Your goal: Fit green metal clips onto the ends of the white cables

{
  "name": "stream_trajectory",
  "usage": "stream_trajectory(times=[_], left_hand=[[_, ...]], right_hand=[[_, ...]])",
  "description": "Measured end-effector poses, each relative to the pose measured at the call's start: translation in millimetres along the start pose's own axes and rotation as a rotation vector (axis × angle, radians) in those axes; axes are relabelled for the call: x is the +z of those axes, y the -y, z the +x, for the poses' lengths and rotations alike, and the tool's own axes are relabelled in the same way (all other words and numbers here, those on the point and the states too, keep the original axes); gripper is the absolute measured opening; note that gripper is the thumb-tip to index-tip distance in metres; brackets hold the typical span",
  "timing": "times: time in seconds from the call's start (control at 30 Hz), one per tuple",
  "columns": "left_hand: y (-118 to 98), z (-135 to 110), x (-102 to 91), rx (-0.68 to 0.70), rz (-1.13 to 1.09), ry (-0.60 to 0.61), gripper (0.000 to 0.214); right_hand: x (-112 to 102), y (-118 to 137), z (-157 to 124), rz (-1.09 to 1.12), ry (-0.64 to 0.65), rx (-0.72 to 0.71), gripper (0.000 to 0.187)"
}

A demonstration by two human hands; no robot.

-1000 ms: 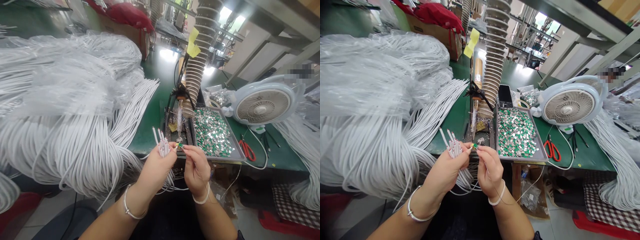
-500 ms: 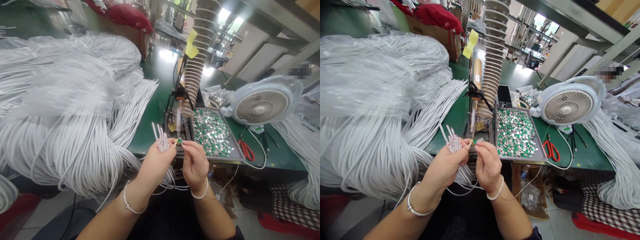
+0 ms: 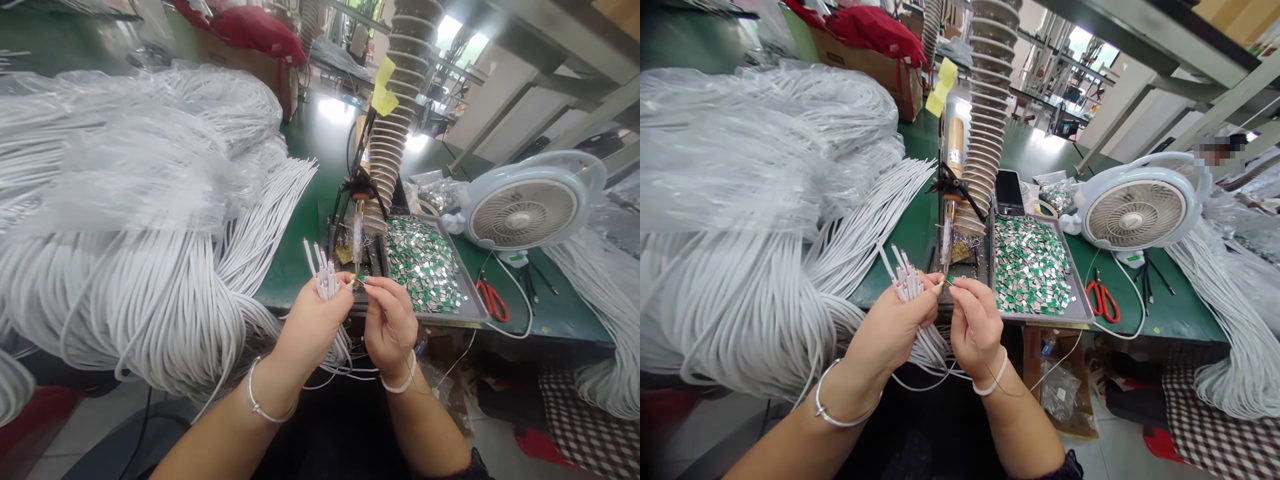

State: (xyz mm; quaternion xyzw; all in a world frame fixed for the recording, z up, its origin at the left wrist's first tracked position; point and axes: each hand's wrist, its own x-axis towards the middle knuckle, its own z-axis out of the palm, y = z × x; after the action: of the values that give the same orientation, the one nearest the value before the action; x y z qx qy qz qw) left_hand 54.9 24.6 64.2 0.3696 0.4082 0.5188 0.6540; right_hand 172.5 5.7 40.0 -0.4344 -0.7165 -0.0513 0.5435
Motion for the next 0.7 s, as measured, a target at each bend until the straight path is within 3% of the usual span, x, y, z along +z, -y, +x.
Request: stream_trajectory(times=[0.7], left_hand=[[11,-1,-4.5,-0.066,0.012,0.02,0.004]], right_hand=[[-1,0,-6,0.014,0.029,0.023,0.025]])
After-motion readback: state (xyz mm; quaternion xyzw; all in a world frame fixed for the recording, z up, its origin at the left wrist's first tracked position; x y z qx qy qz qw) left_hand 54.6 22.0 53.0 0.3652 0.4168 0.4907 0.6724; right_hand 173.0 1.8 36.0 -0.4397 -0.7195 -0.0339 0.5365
